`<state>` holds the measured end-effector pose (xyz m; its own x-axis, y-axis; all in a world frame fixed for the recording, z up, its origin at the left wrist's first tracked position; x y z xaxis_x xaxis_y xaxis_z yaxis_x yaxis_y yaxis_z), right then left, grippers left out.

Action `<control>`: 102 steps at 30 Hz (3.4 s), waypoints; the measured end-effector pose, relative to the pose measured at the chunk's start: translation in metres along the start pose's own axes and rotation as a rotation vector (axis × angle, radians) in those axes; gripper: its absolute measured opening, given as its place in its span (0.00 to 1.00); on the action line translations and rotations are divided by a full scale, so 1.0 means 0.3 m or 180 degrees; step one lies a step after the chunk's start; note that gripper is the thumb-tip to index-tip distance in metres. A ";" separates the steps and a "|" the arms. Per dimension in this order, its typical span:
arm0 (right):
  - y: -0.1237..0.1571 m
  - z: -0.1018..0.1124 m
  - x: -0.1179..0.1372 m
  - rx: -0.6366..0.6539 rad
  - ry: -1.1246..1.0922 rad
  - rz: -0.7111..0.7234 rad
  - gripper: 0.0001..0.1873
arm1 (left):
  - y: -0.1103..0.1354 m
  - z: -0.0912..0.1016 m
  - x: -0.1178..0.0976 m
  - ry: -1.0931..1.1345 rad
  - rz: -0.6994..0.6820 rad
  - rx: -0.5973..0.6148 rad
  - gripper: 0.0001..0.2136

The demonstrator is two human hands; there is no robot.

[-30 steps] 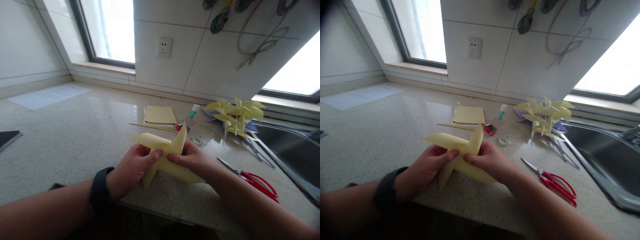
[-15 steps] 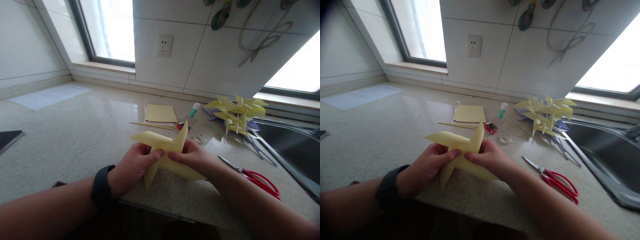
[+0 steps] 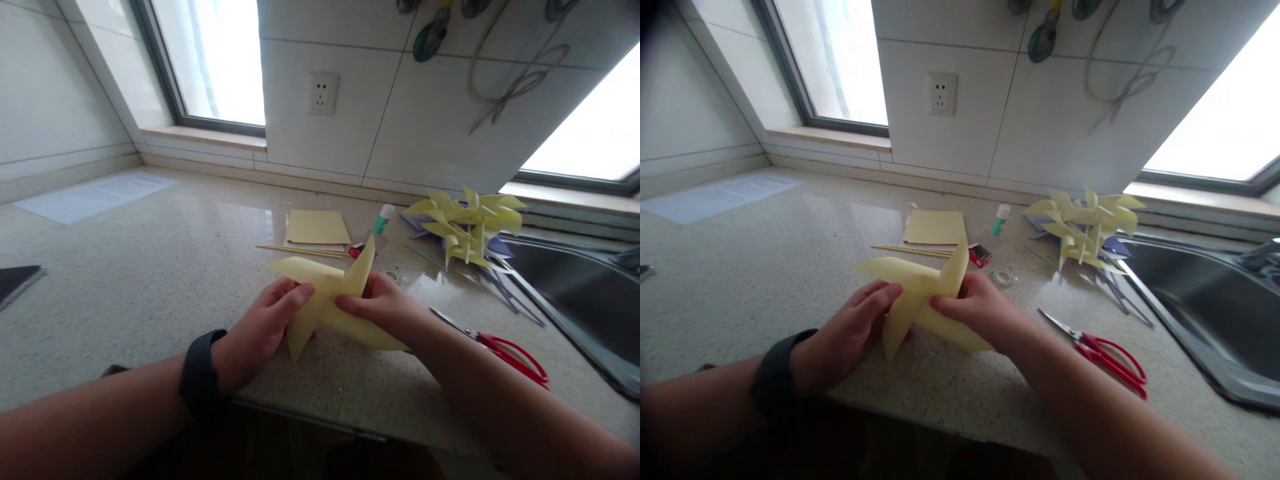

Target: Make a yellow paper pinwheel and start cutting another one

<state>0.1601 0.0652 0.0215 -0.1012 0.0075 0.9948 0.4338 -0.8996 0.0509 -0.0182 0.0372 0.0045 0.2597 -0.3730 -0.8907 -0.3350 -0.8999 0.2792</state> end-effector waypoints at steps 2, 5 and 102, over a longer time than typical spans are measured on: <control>0.001 0.017 0.016 -0.0162 -0.0073 0.0014 0.17 | -0.003 0.005 0.004 0.0055 0.0033 -0.0033 0.17; 0.006 0.059 0.051 -0.0585 -0.0078 0.0162 0.17 | -0.007 0.005 -0.005 0.0119 -0.0096 -0.0015 0.18; 0.149 0.221 0.130 -0.1525 0.1282 0.2405 0.03 | -0.028 -0.253 -0.201 -0.3863 -0.4326 -0.0327 0.04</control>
<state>0.2349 0.0541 0.0684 -0.2829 -0.7126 0.6420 0.1096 -0.6890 -0.7164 0.0376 0.0502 0.0831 -0.4690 0.8560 -0.2175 -0.4137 -0.4305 -0.8022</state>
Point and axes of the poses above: each hand's wrist, its own y-axis away from the middle knuckle, its own z-axis out of the back of the hand, x = y × z, the point moved 4 cm from there along -y, towards the middle knuckle, and after that the axes turned 9 degrees about z, right-handed, at the moved point
